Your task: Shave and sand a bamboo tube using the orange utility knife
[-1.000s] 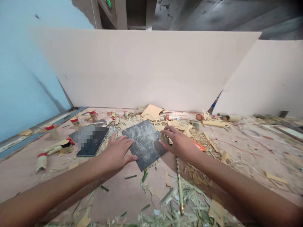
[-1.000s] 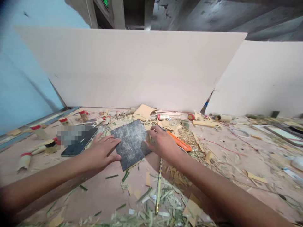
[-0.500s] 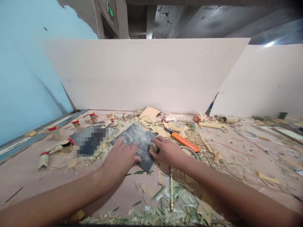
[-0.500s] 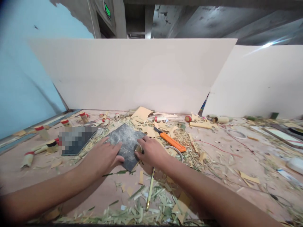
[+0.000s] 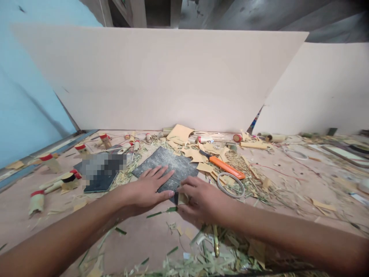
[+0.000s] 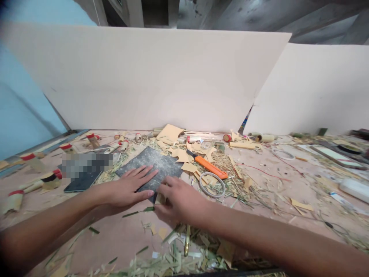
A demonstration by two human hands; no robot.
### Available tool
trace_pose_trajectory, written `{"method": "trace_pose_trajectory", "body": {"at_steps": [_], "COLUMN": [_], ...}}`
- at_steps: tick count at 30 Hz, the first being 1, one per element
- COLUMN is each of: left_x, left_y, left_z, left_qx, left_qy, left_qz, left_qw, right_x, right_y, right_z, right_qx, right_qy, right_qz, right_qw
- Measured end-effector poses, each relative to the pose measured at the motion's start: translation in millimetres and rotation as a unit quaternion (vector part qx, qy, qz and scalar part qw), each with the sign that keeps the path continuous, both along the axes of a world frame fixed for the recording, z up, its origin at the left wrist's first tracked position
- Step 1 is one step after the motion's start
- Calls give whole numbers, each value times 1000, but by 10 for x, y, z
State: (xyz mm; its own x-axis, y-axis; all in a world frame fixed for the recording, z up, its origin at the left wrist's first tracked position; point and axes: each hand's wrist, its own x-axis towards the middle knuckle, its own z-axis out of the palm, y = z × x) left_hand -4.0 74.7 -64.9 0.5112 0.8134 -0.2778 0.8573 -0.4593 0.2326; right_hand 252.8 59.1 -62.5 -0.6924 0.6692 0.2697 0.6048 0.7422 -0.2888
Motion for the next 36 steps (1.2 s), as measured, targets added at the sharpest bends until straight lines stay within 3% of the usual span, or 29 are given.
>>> {"method": "trace_pose_trajectory", "body": {"at_steps": [4,8,12,16,20,23,27,31,34,36], "left_x": [-3,-13,-14,-7,7,10,-15,-37,-32,-28], "left_y": [15,10,-3,-10,-25,-34,-28,-17,-19,-21], "left_z": [-26,-43,-47,-45,-11,-3,-50,-80,-57,-41], "left_qx": [2,-2,2,7,0,4,16,22,11,3], "left_qy": [-6,-12,-11,-15,-23,-27,-33,-43,-31,-26], "left_qz": [13,12,9,15,11,8,8,-6,3,1], "left_qw": [1000,1000,1000,1000,1000,1000,999,999,999,1000], "right_x": [93,123,113,96,93,84,75,83,100,97], "right_y": [59,49,48,37,65,71,75,67,77,65], "right_z": [-18,-68,-44,-25,-46,-67,-60,-27,-22,-20], "right_qx": [9,-5,-9,-38,-21,-49,-28,-57,-19,-22], "right_qy": [23,46,52,54,72,55,71,54,69,68], "right_qz": [-73,1,-79,13,-53,42,-41,54,-20,4], "right_qw": [997,999,995,998,996,996,996,995,997,997]}}
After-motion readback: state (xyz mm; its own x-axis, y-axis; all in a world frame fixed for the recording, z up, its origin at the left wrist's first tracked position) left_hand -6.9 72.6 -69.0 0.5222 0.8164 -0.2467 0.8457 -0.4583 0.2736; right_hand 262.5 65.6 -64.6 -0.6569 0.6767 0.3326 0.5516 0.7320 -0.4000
